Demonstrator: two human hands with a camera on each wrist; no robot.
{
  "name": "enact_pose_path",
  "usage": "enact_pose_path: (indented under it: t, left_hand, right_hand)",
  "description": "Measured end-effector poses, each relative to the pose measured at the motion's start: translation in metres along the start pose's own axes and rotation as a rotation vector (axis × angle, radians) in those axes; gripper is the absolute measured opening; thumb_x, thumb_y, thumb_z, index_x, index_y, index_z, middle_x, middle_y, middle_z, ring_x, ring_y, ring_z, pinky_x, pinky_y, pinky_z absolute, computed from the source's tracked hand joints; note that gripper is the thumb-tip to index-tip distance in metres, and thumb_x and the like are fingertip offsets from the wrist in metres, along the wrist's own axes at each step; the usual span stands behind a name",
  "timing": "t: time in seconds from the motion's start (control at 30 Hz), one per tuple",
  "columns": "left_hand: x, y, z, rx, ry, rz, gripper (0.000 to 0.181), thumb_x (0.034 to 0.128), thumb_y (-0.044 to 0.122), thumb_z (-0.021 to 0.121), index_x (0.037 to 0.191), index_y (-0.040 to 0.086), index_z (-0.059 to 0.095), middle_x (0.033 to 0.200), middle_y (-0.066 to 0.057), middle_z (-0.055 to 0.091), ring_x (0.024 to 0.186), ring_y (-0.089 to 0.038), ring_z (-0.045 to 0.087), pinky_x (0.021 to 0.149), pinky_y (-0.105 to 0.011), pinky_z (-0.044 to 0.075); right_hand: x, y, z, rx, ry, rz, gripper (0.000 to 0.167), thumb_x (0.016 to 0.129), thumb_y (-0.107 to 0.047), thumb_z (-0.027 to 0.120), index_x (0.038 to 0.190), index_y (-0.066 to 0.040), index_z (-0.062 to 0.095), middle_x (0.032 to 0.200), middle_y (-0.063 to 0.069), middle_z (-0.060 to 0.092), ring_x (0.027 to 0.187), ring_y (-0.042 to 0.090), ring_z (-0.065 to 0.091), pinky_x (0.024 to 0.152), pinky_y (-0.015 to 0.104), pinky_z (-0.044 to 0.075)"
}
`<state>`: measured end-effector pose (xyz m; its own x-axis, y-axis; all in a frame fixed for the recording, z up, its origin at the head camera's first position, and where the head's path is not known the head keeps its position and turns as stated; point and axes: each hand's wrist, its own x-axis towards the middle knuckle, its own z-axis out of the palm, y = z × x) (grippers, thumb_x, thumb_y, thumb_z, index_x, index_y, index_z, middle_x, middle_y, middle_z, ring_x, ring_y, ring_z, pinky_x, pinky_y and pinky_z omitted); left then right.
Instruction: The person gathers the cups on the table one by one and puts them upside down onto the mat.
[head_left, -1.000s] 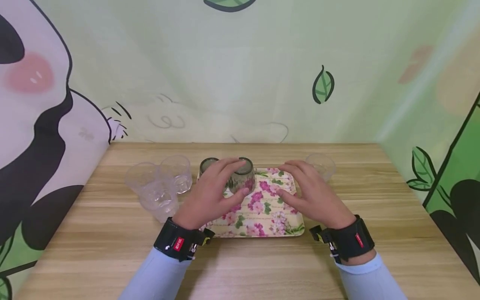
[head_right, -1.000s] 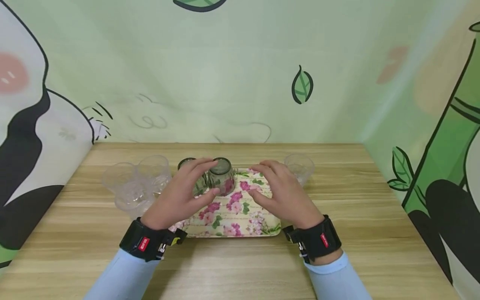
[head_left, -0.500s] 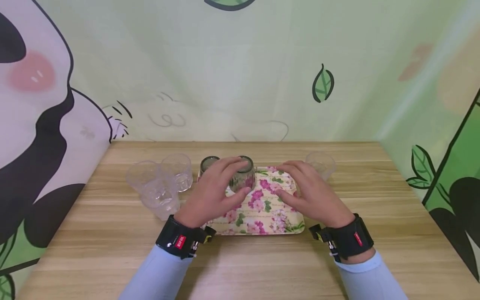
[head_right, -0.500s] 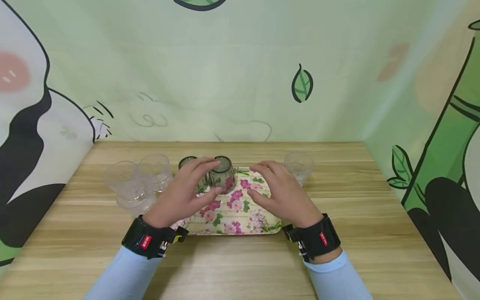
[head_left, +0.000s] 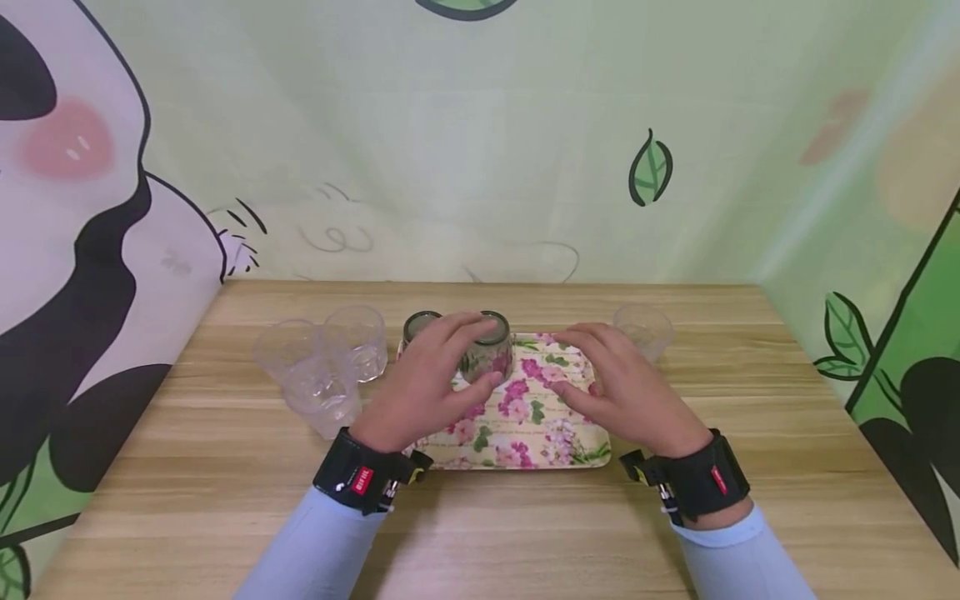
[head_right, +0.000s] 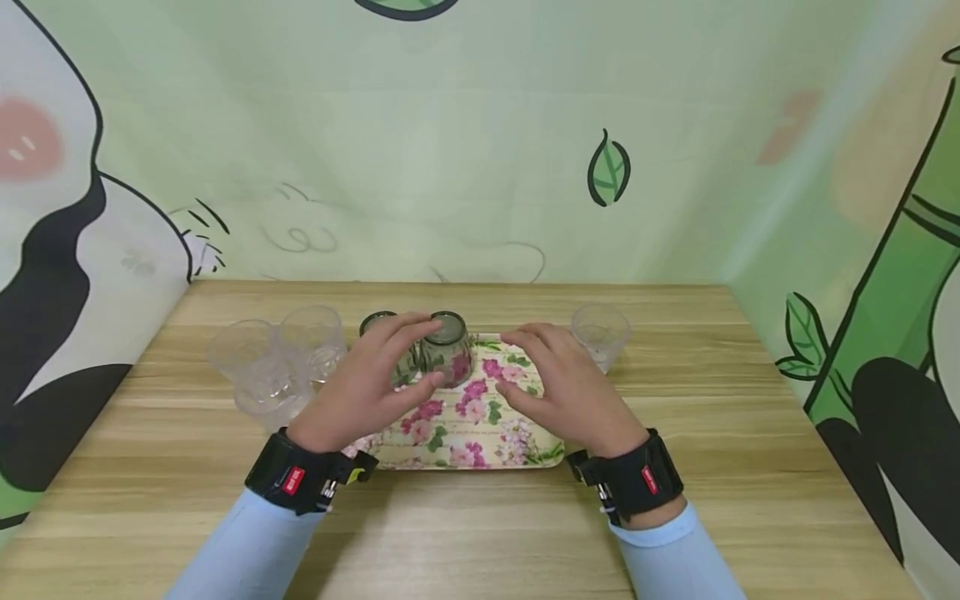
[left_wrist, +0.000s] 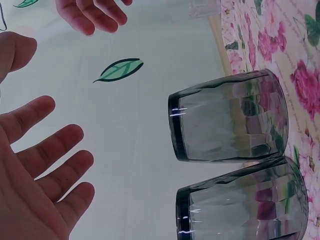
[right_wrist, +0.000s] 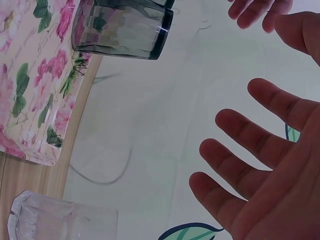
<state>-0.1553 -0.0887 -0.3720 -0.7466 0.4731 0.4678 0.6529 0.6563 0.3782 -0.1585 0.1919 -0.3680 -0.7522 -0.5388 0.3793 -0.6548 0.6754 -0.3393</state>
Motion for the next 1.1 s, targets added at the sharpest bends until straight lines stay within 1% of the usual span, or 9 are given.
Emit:
enact_pose_path:
  t: [0.27,0.5,0.6,0.7,0.83,0.93,1.1]
  left_hand:
    - [0.0015,0.0028,0.0039,-0.025,0.005,0.033,0.056,0.0942,0.038,0.065,0.142,0.012,0.054,0.146,-0.008,0.052,0.136,-0.026,0.048,0.113,-0.045,0.040]
    - [0.0011,0.0019,0.0044,-0.017,0.016,0.034,0.056,0.0941,0.039,0.066,0.142,0.011,0.054,0.144,-0.010,0.053,0.135,-0.026,0.048,0.113,-0.045,0.040]
    - [0.0010,0.0015,0.0038,-0.014,0.024,0.035,0.056,0.0941,0.039,0.066,0.142,0.012,0.054,0.144,-0.010,0.054,0.135,-0.026,0.048,0.113,-0.045,0.040]
    - [0.0007,0.0010,0.0034,-0.007,0.021,0.036,0.056,0.0941,0.039,0.065,0.142,0.012,0.054,0.144,-0.009,0.054,0.135,-0.026,0.049,0.113,-0.044,0.040]
    - [0.0002,0.0005,0.0040,0.002,0.018,0.038,0.057,0.0940,0.039,0.065,0.142,0.012,0.054,0.145,-0.009,0.053,0.135,-0.027,0.049,0.112,-0.046,0.041]
    - [0.0008,0.0009,0.0038,0.006,0.021,0.038,0.056,0.0939,0.039,0.066,0.142,0.012,0.054,0.144,-0.009,0.054,0.134,-0.026,0.049,0.112,-0.045,0.041]
    - [0.0016,0.0020,0.0035,0.006,0.019,0.037,0.055,0.0943,0.039,0.065,0.141,0.012,0.054,0.143,-0.007,0.054,0.134,-0.025,0.049,0.112,-0.043,0.041]
  right_hand:
    - [-0.0040,0.0020,-0.0006,0.019,-0.030,0.040,0.056,0.093,-0.037,0.071,0.142,-0.018,0.053,0.138,0.006,0.054,0.130,0.025,0.048,0.106,0.050,0.046]
    - [-0.0022,0.0008,0.0012,0.015,-0.019,-0.003,0.056,0.093,-0.038,0.070,0.142,-0.018,0.054,0.139,0.005,0.056,0.132,0.025,0.049,0.108,0.049,0.044]
    - [-0.0012,0.0004,0.0002,0.015,-0.020,-0.006,0.056,0.093,-0.036,0.070,0.143,-0.018,0.053,0.138,0.005,0.056,0.132,0.025,0.049,0.108,0.049,0.044]
    - [-0.0009,0.0006,-0.0017,0.021,-0.024,0.012,0.056,0.093,-0.035,0.071,0.143,-0.019,0.052,0.138,0.005,0.056,0.131,0.025,0.049,0.108,0.050,0.044]
    - [-0.0012,0.0015,-0.0051,0.016,-0.029,0.038,0.055,0.093,-0.035,0.070,0.142,-0.016,0.053,0.137,0.008,0.056,0.131,0.028,0.049,0.108,0.051,0.043]
    - [-0.0013,0.0020,-0.0074,0.009,-0.027,0.059,0.055,0.093,-0.035,0.070,0.141,-0.014,0.053,0.138,0.009,0.056,0.131,0.029,0.049,0.108,0.052,0.043]
    - [-0.0014,0.0027,-0.0083,0.009,-0.036,0.085,0.055,0.094,-0.036,0.069,0.142,-0.014,0.053,0.139,0.009,0.055,0.132,0.029,0.048,0.108,0.052,0.042]
